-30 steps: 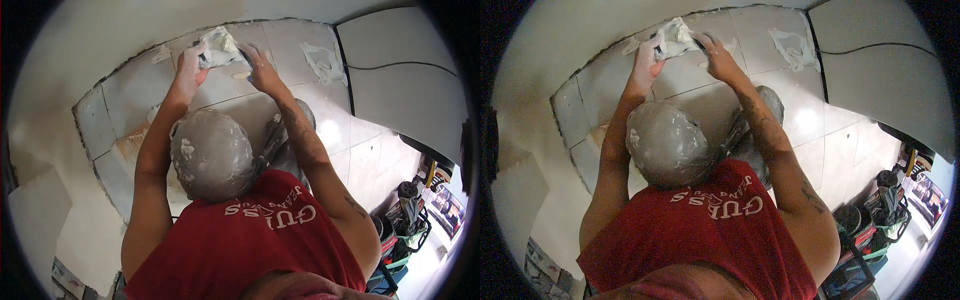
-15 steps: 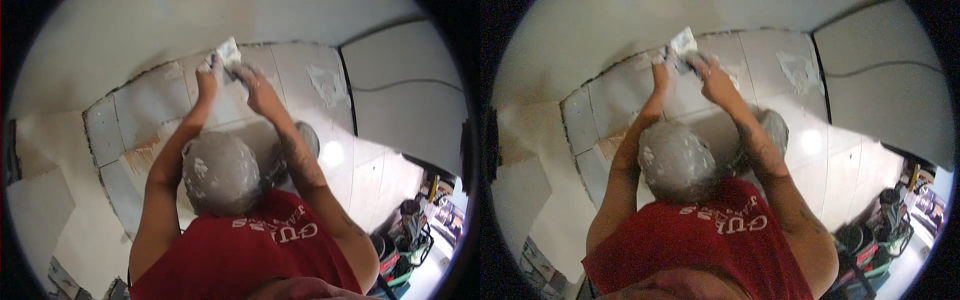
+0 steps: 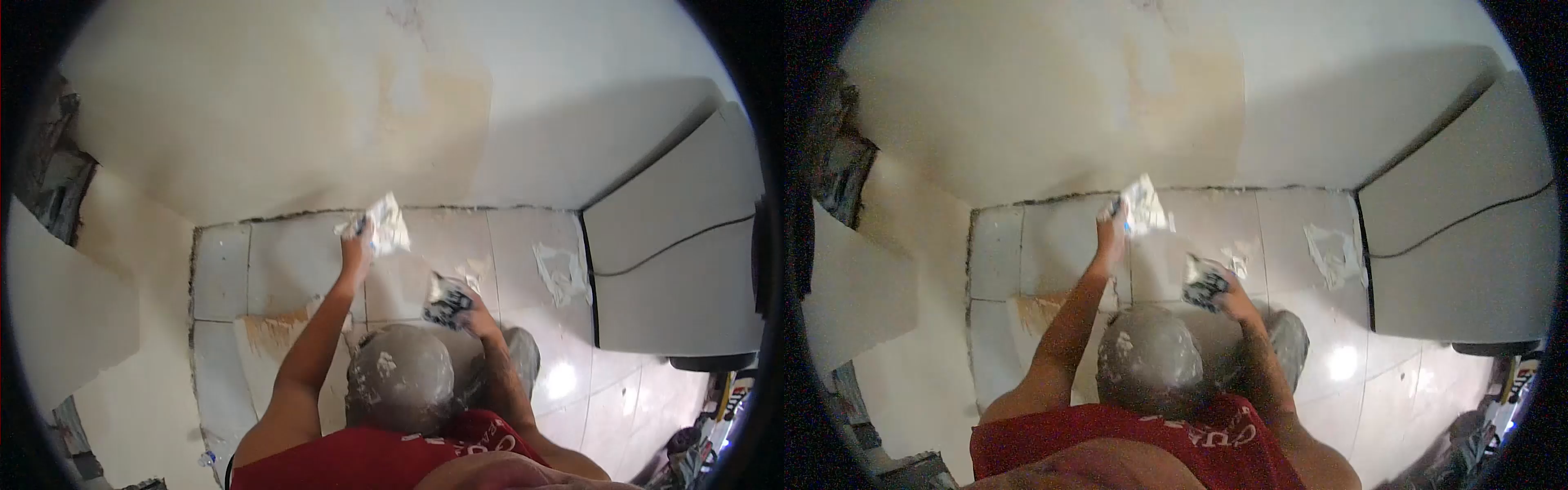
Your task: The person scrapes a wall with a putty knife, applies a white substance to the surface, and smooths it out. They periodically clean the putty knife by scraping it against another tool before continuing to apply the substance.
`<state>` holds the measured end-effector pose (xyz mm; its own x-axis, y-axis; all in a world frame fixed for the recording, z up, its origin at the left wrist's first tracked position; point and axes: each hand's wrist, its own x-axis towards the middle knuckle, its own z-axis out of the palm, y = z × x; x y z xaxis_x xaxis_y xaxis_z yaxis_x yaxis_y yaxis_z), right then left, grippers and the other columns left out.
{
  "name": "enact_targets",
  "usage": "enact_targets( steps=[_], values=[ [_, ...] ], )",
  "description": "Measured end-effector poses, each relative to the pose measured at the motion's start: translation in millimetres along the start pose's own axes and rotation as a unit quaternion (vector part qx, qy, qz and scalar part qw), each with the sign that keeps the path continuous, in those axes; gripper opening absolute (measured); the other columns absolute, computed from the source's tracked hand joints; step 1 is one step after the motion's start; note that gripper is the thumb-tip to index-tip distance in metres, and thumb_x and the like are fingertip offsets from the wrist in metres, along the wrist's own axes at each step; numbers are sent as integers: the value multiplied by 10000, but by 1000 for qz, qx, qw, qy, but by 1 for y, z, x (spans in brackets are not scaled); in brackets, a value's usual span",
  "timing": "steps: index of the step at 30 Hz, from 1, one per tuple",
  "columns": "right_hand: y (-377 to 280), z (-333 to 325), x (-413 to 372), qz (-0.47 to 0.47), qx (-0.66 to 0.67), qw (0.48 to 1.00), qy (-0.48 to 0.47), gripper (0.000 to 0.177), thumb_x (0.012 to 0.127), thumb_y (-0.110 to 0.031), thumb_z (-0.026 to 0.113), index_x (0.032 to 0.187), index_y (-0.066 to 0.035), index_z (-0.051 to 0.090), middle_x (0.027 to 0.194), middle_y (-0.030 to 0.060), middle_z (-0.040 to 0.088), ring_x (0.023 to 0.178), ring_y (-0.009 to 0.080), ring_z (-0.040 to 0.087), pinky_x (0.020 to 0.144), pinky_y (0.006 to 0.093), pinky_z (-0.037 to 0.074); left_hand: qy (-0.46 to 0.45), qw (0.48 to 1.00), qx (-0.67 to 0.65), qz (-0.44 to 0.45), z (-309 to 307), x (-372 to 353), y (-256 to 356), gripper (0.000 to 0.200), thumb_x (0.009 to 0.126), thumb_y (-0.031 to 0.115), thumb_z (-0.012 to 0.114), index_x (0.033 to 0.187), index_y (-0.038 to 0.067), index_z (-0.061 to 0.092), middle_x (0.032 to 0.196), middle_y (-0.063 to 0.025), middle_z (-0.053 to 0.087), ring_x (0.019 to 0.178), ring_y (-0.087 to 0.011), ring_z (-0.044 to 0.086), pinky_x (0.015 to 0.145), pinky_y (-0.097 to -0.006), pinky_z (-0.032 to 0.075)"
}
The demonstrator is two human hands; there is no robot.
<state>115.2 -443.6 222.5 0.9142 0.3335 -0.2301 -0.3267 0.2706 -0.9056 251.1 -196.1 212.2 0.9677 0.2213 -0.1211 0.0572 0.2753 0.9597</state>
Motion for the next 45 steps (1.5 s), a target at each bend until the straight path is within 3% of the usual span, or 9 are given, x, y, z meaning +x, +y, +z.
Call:
enact_targets(
  steps=[9, 13, 15, 16, 17, 18, 39, 43, 45],
  values=[
    [122, -111, -29, 3, 436, 891, 125, 666, 552, 91, 511, 1212, 46, 432, 1105, 197, 560, 1022, 330, 553, 931, 436, 436, -13, 919, 345, -189, -170, -83, -65, 241, 819, 232, 571, 940, 27, 610, 811, -109, 606, 719, -195, 554, 660, -326, 448],
    [25, -18, 5, -43, 387, 916, 99, 619, 637, 23, 546, 1234, 50, 385, 1145, 215, 527, 1069, 336, 519, 956, 444, 415, -170, 807, 547, 143, -208, -77, -127, 311, 814, 299, 567, 982, 42, 615, 904, -148, 619, 855, -282, 581, 774, -369, 456],
    [17, 3, 30, -84, 415, 901, 92, 578, 678, 28, 535, 1235, 44, 380, 1192, 223, 492, 1088, 349, 502, 975, 452, 395, -220, 827, 511, 82, -161, -68, -137, 319, 812, 315, 570, 996, 59, 618, 977, -156, 614, 934, -321, 561, 837, -391, 438],
    [13, 22, 46, -106, 438, 888, 92, 547, 699, 33, 526, 1228, 44, 386, 1213, 227, 475, 1093, 352, 497, 985, 455, 384, -328, 682, 566, 327, -156, -51, -180, 315, 819, 310, 561, 1000, 59, 614, 1008, -159, 609, 919, -319, 563, 835, -383, 438],
    [11, 39, 59, -87, 478, 872, 63, 526, 712, 46, 512, 1223, 41, 392, 1211, 227, 475, 1089, 348, 500, 988, 455, 379, -318, 813, 487, -33, -78, -67, -80, 293, 824, 289, 553, 976, 45, 611, 987, -181, 606, 901, -322, 568, 821, -392, 442],
    [9, 54, 73, -75, 517, 852, 37, 505, 724, 59, 499, 1218, 39, 397, 1209, 226, 475, 1085, 344, 503, 992, 455, 375, -323, 837, 439, -47, -31, -68, -53, 289, 824, 286, 553, 973, 44, 610, 982, -180, 607, 896, -322, 569, 817, -391, 443],
    [13, 99, 104, 18, 515, 857, -16, 375, 724, 62, 444, 1091, 125, 482, 1058, 239, 569, 998, 339, 563, 926, 435, 441, -365, 870, 331, 19, -3, -76, -54, 214, 826, 222, 548, 911, 34, 602, 870, -156, 615, 787, -309, 588, 742, -390, 454],
    [21, 58, 122, -14, 523, 852, 27, 372, 722, 66, 431, 1088, 117, 478, 1080, 242, 554, 1008, 356, 553, 926, 448, 438, -317, 867, 373, 86, -64, -46, -86, 200, 827, 210, 547, 899, 32, 601, 848, -152, 616, 766, -307, 592, 727, -390, 456],
    [35, 18, 147, -50, 505, 855, 107, 385, 724, 54, 442, 1104, 104, 471, 1090, 226, 554, 1008, 344, 557, 910, 459, 447, -180, 864, 469, -20, -191, -4, -164, 422, 799, 248, 588, 1141, 15, 501, 1061, -170, 579, 903, -293, 562, 759, -349, 462]
  ],
)
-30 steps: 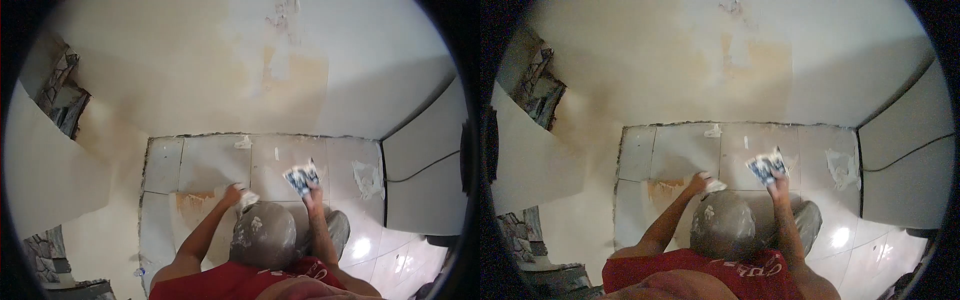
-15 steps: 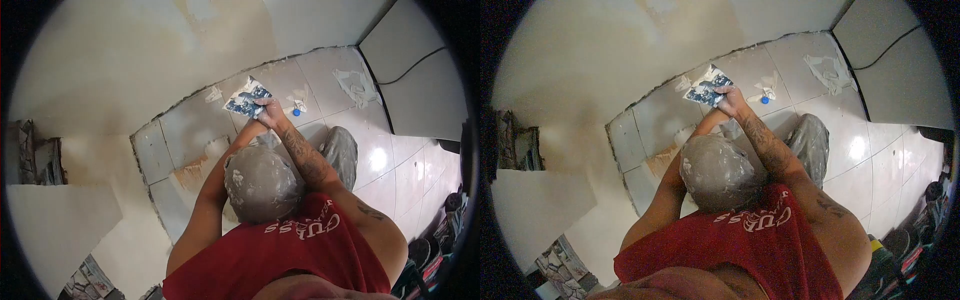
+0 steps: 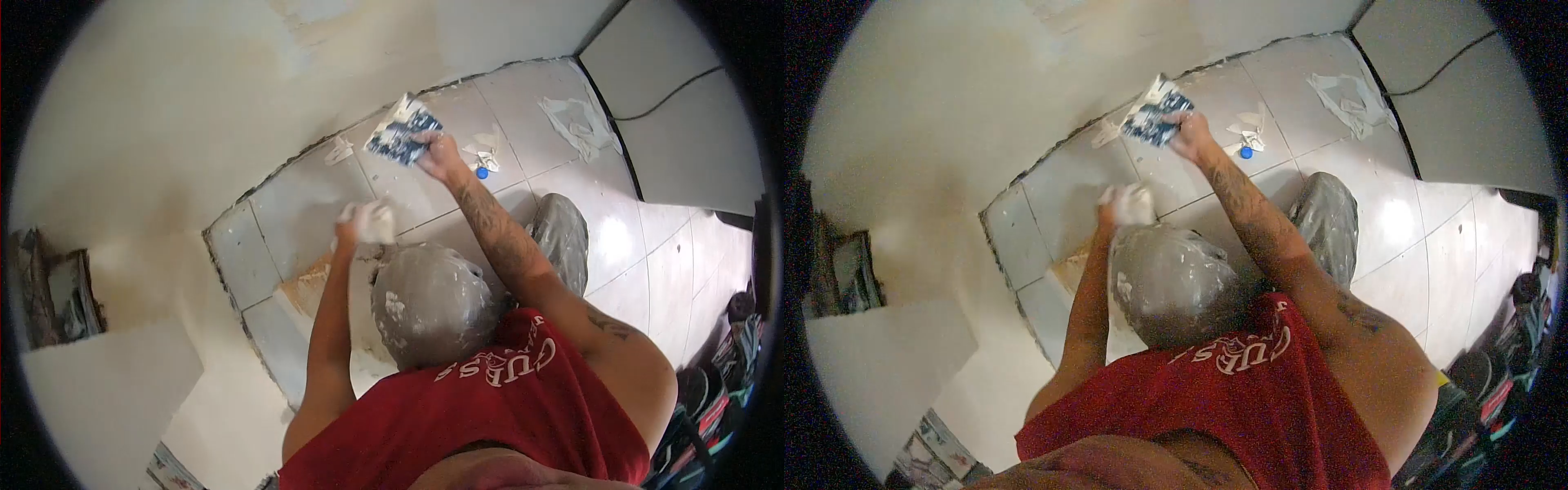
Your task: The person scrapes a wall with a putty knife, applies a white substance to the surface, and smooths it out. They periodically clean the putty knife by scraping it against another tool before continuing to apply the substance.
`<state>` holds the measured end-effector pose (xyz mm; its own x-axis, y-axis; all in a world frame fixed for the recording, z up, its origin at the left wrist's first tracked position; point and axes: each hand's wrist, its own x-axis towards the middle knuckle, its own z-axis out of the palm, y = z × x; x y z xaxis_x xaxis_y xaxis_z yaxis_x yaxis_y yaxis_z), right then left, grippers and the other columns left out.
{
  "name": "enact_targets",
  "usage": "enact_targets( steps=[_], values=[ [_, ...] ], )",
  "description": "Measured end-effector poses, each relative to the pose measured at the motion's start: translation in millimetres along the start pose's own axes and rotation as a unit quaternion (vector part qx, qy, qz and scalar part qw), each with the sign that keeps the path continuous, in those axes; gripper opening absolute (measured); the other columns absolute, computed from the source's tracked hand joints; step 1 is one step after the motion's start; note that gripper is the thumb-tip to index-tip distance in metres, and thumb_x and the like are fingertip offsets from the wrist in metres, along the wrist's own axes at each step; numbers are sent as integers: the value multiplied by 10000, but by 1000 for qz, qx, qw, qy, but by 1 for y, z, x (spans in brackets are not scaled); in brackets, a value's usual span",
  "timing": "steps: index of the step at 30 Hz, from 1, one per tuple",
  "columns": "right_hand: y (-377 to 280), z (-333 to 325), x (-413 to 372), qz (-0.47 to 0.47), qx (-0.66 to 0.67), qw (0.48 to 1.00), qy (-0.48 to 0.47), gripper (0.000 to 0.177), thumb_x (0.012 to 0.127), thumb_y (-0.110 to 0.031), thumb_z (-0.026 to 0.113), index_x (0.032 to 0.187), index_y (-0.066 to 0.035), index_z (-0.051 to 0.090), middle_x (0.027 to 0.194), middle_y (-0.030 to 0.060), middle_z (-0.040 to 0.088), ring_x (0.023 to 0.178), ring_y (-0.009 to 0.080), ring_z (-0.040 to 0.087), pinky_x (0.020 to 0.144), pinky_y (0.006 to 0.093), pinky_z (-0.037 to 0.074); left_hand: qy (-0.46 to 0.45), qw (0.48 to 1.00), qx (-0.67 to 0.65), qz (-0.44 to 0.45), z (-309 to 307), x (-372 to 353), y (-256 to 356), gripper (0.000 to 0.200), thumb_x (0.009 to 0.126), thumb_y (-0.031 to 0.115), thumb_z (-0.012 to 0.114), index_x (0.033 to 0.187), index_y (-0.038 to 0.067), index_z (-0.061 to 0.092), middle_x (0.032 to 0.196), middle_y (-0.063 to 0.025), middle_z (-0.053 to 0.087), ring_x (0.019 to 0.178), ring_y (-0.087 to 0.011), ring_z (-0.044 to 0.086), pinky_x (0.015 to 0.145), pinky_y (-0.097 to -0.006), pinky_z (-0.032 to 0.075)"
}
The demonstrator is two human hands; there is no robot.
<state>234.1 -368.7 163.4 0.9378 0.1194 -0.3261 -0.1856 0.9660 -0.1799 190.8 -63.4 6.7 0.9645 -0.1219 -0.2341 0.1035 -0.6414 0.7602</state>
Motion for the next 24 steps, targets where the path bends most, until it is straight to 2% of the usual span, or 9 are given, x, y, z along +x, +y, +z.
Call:
enact_targets(
  steps=[1, 4, 6, 8, 9, 11, 14, 16, 24],
  values=[
    [-12, -9, 15, -53, -12, 998, -13, 398, 716, 70, 442, 1113, 82, 468, 1069, 211, 558, 991, 340, 562, 896, 457, 457, 127, 900, 239, 342, -31, -23, -16, 261, 799, 131, 562, 1037, 22, 565, 909, -162, 605, 797, -284, 585, 705, -373, 466],
    [-41, -29, 51, -200, -61, 978, 0, 440, 700, 105, 448, 1136, 45, 454, 1030, 176, 559, 939, 316, 574, 845, 435, 484, 39, 973, 209, -90, -98, -53, -145, 328, 848, 163, 490, 1139, 16, 520, 1008, -156, 576, 859, -252, 572, 729, -340, 485],
    [-48, -35, 67, -271, -138, 947, 98, 468, 692, 126, 454, 1150, 30, 442, 1011, 156, 556, 903, 296, 581, 809, 415, 501, 155, 948, 167, -221, -134, -73, -167, 308, 870, 147, 458, 1141, 15, 524, 967, -94, 588, 827, -196, 559, 724, -321, 478],
    [-50, -34, 82, -332, -204, 909, 147, 498, 684, 146, 461, 1164, 15, 430, 993, 137, 552, 867, 276, 587, 772, 396, 518, 347, 862, -329, -166, -155, -81, -175, 317, 872, 169, 466, 1146, 14, 508, 978, -72, 591, 835, -200, 557, 702, -333, 477],
    [-49, -31, 87, -376, -235, 885, 143, 475, 692, 130, 472, 1151, 9, 444, 996, 118, 554, 842, 235, 586, 726, 351, 513, 333, 931, -70, -133, -170, -88, -184, 399, 827, 233, 519, 1162, 17, 497, 1006, -104, 589, 865, -242, 559, 717, -368, 469],
    [-54, -36, 104, -410, -266, 862, 134, 510, 691, 97, 492, 1186, -7, 433, 1004, 93, 548, 882, 208, 556, 753, 310, 471, 234, 867, 439, -32, -188, -96, -201, 587, 735, 359, 625, 1194, 24, 477, 1062, -169, 584, 925, -328, 563, 747, -440, 454],
    [-57, -35, 123, -491, -346, 782, 166, 480, 692, 60, 520, 1165, 6, 461, 1035, 94, 541, 919, 213, 534, 816, 307, 428, 306, 785, 515, -161, -181, -91, -208, 386, 856, 213, 514, 1189, 22, 477, 1089, -159, 568, 899, -277, 574, 797, -362, 466],
    [-64, -34, 132, -525, -377, 737, 201, 463, 691, 46, 532, 1149, 22, 471, 1041, 106, 538, 935, 227, 527, 840, 322, 417, 483, 842, 224, -83, -171, -83, -206, 433, 792, 321, 569, 1099, 18, 536, 1037, -180, 563, 934, -337, 546, 765, -420, 453],
    [-55, -2, 144, -616, -500, 559, 241, 493, 671, 96, 416, 1157, 29, 459, 1015, 121, 537, 924, 210, 523, 815, 298, 424, 496, 722, 470, -112, -143, -91, -209, 287, 888, 224, 449, 1011, -10, 561, 949, -167, 592, 910, -338, 551, 734, -422, 469]
  ],
)
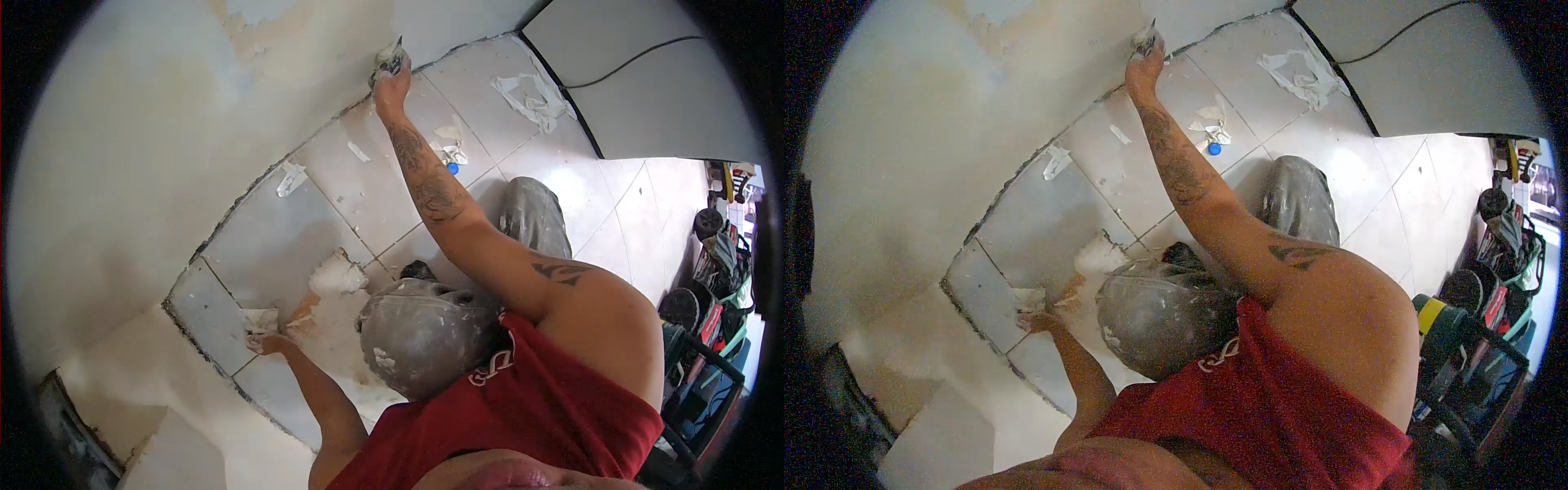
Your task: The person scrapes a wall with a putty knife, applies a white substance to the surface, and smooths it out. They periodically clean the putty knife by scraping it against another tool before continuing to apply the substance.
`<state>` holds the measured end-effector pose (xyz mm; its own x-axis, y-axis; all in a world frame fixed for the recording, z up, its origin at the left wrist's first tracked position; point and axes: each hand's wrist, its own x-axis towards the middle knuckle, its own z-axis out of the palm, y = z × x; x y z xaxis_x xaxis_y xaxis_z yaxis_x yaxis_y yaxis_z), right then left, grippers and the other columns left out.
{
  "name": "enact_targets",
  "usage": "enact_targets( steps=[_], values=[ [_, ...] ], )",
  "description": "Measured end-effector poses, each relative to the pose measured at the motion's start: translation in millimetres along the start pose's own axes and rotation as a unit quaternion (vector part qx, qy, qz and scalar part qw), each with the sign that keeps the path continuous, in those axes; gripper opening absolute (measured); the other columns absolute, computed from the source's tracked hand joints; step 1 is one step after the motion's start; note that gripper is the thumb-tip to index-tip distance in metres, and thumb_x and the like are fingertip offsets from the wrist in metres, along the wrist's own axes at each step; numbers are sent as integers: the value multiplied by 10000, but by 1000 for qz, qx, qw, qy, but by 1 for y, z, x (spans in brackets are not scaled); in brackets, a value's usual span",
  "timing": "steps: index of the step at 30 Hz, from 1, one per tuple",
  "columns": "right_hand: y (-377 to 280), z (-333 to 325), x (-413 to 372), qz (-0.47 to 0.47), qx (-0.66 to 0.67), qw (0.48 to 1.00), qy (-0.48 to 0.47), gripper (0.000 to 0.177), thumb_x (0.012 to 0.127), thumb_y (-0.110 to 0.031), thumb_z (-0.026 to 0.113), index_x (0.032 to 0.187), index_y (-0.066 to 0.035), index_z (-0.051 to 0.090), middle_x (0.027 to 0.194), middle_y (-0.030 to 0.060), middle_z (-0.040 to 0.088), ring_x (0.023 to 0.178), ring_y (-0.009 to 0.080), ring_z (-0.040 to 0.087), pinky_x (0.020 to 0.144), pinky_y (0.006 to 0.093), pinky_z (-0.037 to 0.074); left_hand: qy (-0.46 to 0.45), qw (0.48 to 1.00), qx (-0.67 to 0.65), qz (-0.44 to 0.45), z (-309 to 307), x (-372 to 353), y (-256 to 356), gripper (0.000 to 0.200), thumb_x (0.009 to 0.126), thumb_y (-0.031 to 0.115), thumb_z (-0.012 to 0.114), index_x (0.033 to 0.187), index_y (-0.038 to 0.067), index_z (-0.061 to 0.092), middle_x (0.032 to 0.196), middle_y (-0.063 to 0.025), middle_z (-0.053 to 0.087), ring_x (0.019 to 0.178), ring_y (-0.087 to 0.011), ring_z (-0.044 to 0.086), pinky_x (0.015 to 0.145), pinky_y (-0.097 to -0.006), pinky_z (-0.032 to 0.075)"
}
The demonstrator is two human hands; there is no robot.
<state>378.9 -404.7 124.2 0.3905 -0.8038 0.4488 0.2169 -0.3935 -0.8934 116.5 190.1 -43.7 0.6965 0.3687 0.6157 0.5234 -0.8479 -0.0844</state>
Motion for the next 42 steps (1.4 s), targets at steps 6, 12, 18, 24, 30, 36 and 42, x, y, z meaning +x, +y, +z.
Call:
enact_targets(
  steps=[6, 12, 18, 24, 30, 36, 42],
  values=[
    [-5, -3, 4, 183, 213, 959, 29, 442, 673, 107, 411, 1107, 31, 452, 1004, 144, 529, 903, 278, 524, 825, 340, 412, 12, 978, -191, -87, 2, 5, 7, 286, 897, 240, 449, 994, -10, 548, 958, -176, 580, 903, -333, 557, 714, -414, 479],
    [14, 4, 15, 190, 165, 968, 4, 453, 682, 85, 472, 1130, 36, 424, 1019, 154, 521, 923, 285, 516, 835, 353, 406, -46, 936, -291, -192, -15, 10, 10, 299, 900, 255, 449, 999, -15, 531, 967, -188, 570, 891, -334, 561, 707, -411, 483],
    [-7, 23, 14, 104, -181, 978, 16, 513, 649, 10, 528, 1145, 88, 423, 1088, 244, 483, 1032, 363, 475, 898, 410, 376, -10, 964, -238, -118, -11, 3, 11, 351, 921, 261, 442, 1045, -61, 509, 1010, -209, 561, 890, -347, 547, 769, -416, 436],
    [-53, 38, -17, 50, -193, 980, 8, 534, 632, -14, 527, 1150, 79, 437, 1173, 261, 425, 1100, 399, 417, 951, 438, 326, -90, 892, -332, -292, -45, 20, 32, 318, 908, 224, 465, 1013, -72, 517, 965, -213, 567, 861, -364, 545, 775, -422, 431],
    [-89, 59, -54, 6, -181, 983, -28, 606, 616, -31, 545, 1195, 79, 403, 1174, 260, 423, 1126, 433, 374, 978, 451, 303, -18, 903, -371, -215, -21, 10, 19, 287, 908, 221, 459, 951, -51, 543, 922, -189, 573, 826, -313, 546, 747, -397, 433],
    [-129, 81, -93, 38, -138, 984, -102, 722, 579, -48, 581, 1243, 81, 330, 1222, 262, 391, 1189, 461, 300, 1023, 473, 251, 26, 975, -216, -50, 17, -7, -6, 290, 909, 212, 442, 953, -60, 531, 936, -184, 557, 836, -308, 539, 744, -393, 431],
    [-202, 87, -147, 49, -73, 963, -255, 688, 606, 53, 520, 1261, 48, 310, 1206, 238, 374, 1122, 421, 360, 968, 467, 312, -17, 999, -7, 48, 43, -15, -29, 272, 902, 175, 425, 978, -67, 521, 939, -189, 549, 866, -326, 535, 737, -401, 432]
  ],
)
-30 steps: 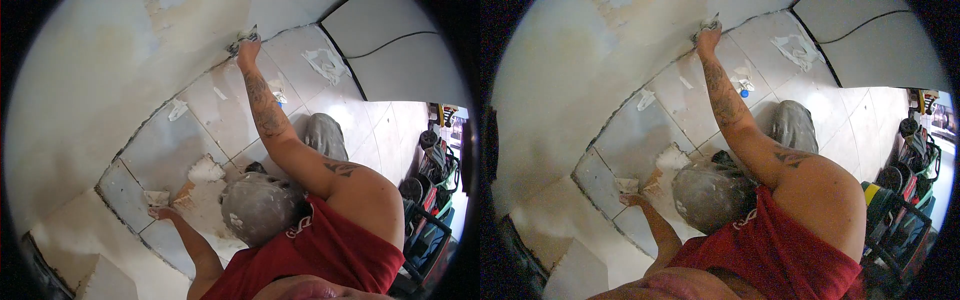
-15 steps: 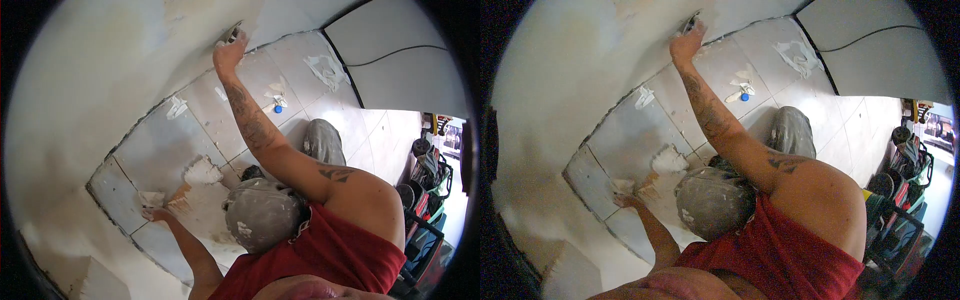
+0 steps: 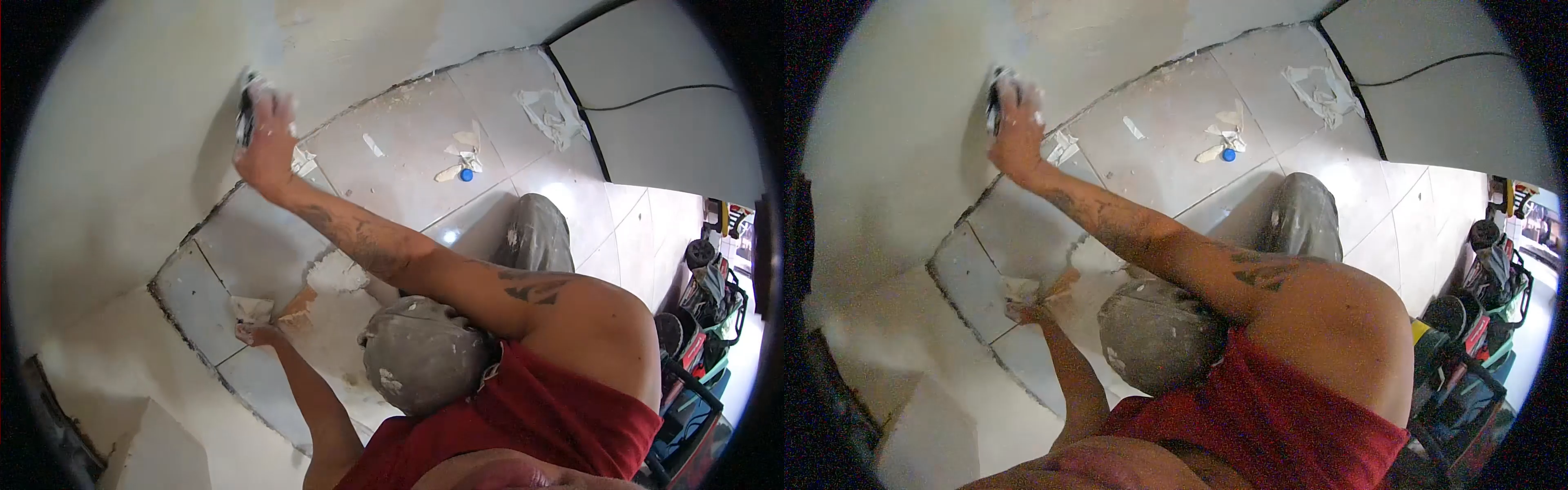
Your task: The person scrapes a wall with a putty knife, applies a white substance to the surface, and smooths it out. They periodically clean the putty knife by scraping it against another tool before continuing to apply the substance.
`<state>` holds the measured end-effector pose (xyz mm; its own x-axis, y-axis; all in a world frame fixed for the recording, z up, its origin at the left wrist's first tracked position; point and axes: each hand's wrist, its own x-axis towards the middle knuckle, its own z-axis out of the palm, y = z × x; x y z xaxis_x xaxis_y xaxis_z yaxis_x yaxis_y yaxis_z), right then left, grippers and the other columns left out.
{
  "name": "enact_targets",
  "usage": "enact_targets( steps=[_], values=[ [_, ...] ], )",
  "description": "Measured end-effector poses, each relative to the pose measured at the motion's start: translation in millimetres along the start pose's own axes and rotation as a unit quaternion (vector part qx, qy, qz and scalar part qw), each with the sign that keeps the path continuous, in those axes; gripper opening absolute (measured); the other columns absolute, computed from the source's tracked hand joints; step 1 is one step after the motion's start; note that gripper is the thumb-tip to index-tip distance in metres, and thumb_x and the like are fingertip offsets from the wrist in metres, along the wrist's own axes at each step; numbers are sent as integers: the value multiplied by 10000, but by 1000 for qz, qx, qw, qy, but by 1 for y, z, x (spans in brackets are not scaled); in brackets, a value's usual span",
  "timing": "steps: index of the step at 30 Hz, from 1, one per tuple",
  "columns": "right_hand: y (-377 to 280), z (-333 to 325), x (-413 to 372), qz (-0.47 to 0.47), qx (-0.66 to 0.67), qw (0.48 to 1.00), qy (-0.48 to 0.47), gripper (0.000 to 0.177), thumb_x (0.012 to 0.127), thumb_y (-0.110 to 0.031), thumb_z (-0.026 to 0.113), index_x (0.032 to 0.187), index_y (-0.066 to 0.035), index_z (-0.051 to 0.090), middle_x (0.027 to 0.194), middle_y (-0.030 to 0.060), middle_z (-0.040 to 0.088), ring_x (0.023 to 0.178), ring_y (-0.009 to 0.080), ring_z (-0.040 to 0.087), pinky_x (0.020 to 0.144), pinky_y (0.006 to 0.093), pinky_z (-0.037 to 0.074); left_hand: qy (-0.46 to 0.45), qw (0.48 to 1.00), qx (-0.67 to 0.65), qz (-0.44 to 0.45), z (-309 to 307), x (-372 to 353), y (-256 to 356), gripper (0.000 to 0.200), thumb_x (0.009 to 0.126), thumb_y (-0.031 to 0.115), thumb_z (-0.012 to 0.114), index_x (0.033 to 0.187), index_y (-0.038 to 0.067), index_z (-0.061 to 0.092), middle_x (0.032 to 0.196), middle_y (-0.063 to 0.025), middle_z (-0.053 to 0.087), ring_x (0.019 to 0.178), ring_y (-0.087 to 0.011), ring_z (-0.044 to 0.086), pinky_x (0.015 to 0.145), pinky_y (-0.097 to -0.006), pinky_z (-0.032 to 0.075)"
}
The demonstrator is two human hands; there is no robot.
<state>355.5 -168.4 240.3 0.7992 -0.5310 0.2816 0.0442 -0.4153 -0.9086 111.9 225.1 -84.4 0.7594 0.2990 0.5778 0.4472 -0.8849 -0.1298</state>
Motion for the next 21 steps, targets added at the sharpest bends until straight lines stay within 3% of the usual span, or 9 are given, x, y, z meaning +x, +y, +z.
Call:
enact_targets(
  steps=[3, 4, 6, 8, 9, 10, 12, 18, 21],
  values=[
    [14, -13, -11, -61, 110, 990, -57, 610, 649, 85, 496, 1238, 13, 350, 1188, 209, 376, 1115, 354, 382, 935, 430, 350, -43, 983, -112, -138, -58, 19, 44, 238, 895, 136, 435, 983, -64, 530, 933, -190, 549, 876, -328, 551, 718, -407, 451],
    [32, -20, -17, -86, 143, 984, -66, 582, 665, 91, 491, 1227, 1, 366, 1184, 197, 377, 1115, 328, 389, 923, 415, 363, -21, 988, -119, -94, -57, 21, 39, 232, 894, 131, 436, 983, -60, 532, 934, -187, 551, 878, -327, 554, 715, -404, 457],
    [80, -44, -24, -75, 138, 986, 52, 508, 695, 74, 523, 1183, 2, 401, 1125, 173, 419, 1066, 259, 422, 871, 393, 387, 25, 994, -106, -22, -48, 20, 34, 225, 894, 132, 437, 979, -52, 537, 937, -182, 555, 876, -329, 559, 712, -401, 465],
    [158, -77, 5, 4, 50, 990, 130, 565, 706, -3, 594, 1221, 53, 368, 1080, 179, 477, 1032, 285, 458, 916, 368, 356, 33, 994, -100, -33, -44, 19, 39, 233, 897, 147, 436, 972, -49, 537, 941, -181, 556, 863, -332, 559, 711, -401, 463],
    [175, -95, 23, 4, -90, 969, 230, 530, 729, -12, 558, 1220, 48, 367, 1088, 180, 473, 985, 270, 490, 872, 361, 395, 43, 995, -84, -38, -48, 20, 40, 241, 901, 162, 435, 966, -45, 538, 945, -181, 558, 851, -336, 558, 711, -401, 461],
    [201, -110, 42, 21, -1, 971, 237, 532, 721, 25, 513, 1229, 45, 354, 1117, 177, 464, 1006, 258, 479, 872, 348, 389, 53, 996, -65, -39, -54, 20, 39, 249, 904, 177, 434, 959, -42, 539, 949, -180, 560, 838, -339, 558, 710, -401, 459],
    [227, -137, 78, 113, 280, 929, 216, 574, 701, 98, 427, 1261, 40, 321, 1214, 180, 432, 1116, 261, 422, 968, 333, 321, -35, 958, -213, -188, -59, 25, 42, 270, 906, 207, 439, 952, -39, 538, 961, -180, 562, 821, -341, 557, 709, -399, 457],
    [222, -132, 119, 151, 376, 892, 199, 438, 683, 94, 458, 1108, 3, 406, 1058, 140, 471, 981, 242, 468, 833, 360, 403, 57, 989, -128, -40, -21, 7, 17, 238, 878, 193, 493, 949, -30, 537, 930, -173, 563, 808, -330, 562, 704, -398, 460],
    [230, -117, 127, 96, 172, 953, 232, 470, 688, 62, 467, 1146, 24, 366, 1012, 152, 474, 902, 243, 495, 767, 344, 435, 65, 997, -28, 43, -23, 9, 13, 283, 890, 237, 474, 953, -33, 533, 911, -177, 567, 810, -330, 557, 717, -398, 454]
  ],
)
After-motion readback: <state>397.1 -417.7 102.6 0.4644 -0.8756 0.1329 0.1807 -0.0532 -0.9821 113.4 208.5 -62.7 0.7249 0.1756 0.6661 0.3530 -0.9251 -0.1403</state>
